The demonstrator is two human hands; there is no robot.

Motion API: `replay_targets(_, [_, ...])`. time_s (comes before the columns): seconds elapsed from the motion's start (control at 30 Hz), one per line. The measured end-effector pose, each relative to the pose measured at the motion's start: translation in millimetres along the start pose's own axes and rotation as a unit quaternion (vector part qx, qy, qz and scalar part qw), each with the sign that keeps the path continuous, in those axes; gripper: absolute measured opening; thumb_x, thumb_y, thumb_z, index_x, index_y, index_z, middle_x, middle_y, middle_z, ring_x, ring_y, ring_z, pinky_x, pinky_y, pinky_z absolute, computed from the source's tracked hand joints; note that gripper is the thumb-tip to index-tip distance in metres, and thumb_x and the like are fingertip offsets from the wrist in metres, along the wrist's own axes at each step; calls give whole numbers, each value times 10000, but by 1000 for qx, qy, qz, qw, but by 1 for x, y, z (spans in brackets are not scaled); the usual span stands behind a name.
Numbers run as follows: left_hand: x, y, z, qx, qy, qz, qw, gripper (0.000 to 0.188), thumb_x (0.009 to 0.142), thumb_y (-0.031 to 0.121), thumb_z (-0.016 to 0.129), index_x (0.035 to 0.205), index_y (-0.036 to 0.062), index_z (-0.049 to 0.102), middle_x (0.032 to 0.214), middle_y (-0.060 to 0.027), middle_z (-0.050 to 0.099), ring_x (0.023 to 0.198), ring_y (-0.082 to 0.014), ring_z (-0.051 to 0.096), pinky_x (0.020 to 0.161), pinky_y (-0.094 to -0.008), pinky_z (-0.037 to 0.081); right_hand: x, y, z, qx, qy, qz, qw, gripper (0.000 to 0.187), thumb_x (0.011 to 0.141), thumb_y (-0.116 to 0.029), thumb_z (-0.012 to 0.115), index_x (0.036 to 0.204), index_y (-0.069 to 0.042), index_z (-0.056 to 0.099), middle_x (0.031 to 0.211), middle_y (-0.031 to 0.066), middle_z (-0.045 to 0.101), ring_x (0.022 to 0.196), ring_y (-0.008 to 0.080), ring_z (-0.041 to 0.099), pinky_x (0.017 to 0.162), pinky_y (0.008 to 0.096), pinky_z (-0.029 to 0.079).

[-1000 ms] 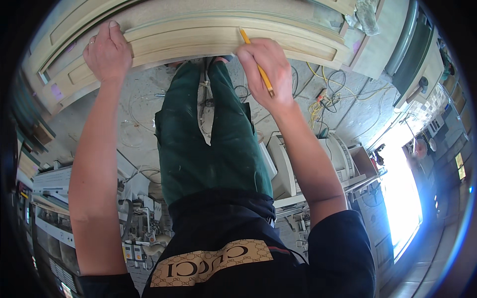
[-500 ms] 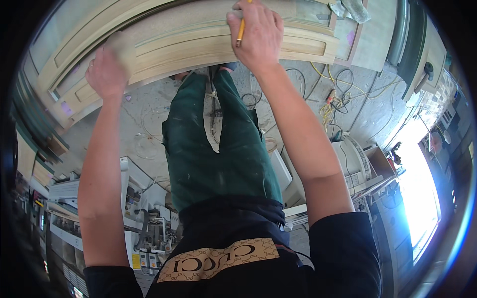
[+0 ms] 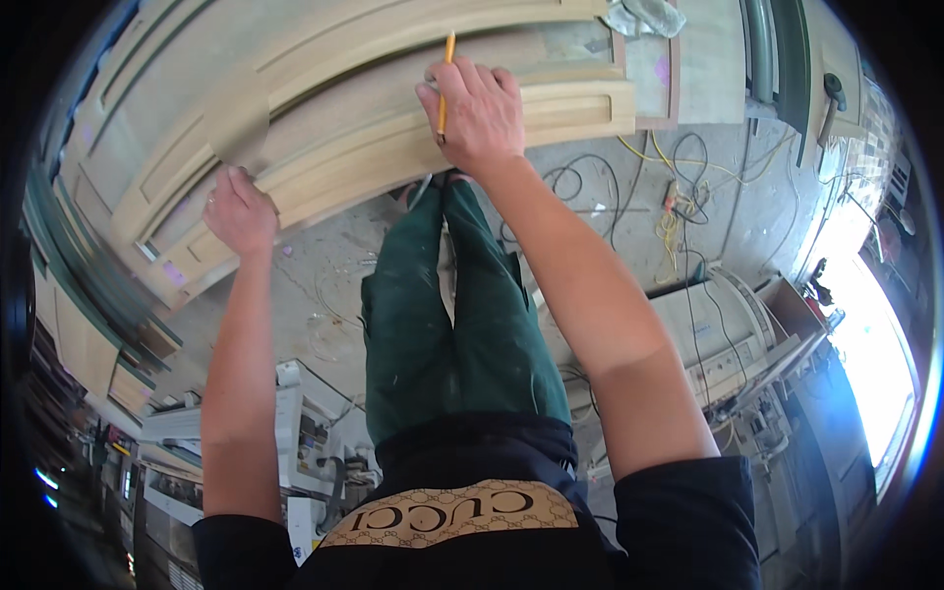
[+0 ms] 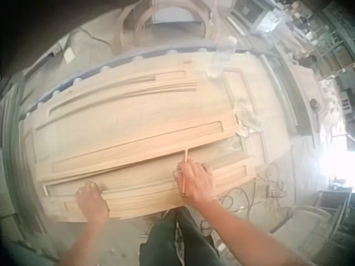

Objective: Measuring and marking wooden planks on a workbench using a pencil and measuring tool.

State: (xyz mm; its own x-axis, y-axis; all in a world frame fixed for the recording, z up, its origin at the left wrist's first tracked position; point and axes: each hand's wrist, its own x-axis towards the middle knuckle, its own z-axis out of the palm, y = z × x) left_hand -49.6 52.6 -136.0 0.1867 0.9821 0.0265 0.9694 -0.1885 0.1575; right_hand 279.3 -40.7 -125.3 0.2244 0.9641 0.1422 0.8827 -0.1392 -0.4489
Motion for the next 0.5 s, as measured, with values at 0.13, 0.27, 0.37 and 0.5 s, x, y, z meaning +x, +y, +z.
replay_targets(0.13, [-1,2,-2,-23,12,10,1000,309,1087,257,460,899,111,658,773,-96,712,838,-375,669,800,-527,453,0,-5,-7,0,-23,10,1000,203,986,-204,685,1140,-101,601,1081,87,689,955,306,671,917,421,440])
replay_targets(0.27, [1,4,-5,-48,28,14,998,293,1084,242,470,903,109,658,773,-88,707,842,-371,663,812,-514,453,2,-7,-8,3,-14,10,1000,199,988,-196,678,1144,-103,595,1095,85,687,961,301,668,923,419,438])
replay_targets(0.37, [0,4,-6,-59,-3,1,998,271,1078,247,490,976,101,694,873,-121,698,929,-350,642,959,-469,432,1,-7,-6,-8,-27,19,999,187,988,-193,676,1133,-105,596,1102,74,687,967,288,667,932,419,438])
replay_targets(0.5, [-1,10,-12,-64,8,24,998,264,1079,251,488,1046,89,694,1007,-117,715,1008,-336,642,1008,-477,412,0,-7,-4,-7,-28,23,999,176,992,-204,674,1123,-113,600,1101,59,687,988,270,670,950,425,440])
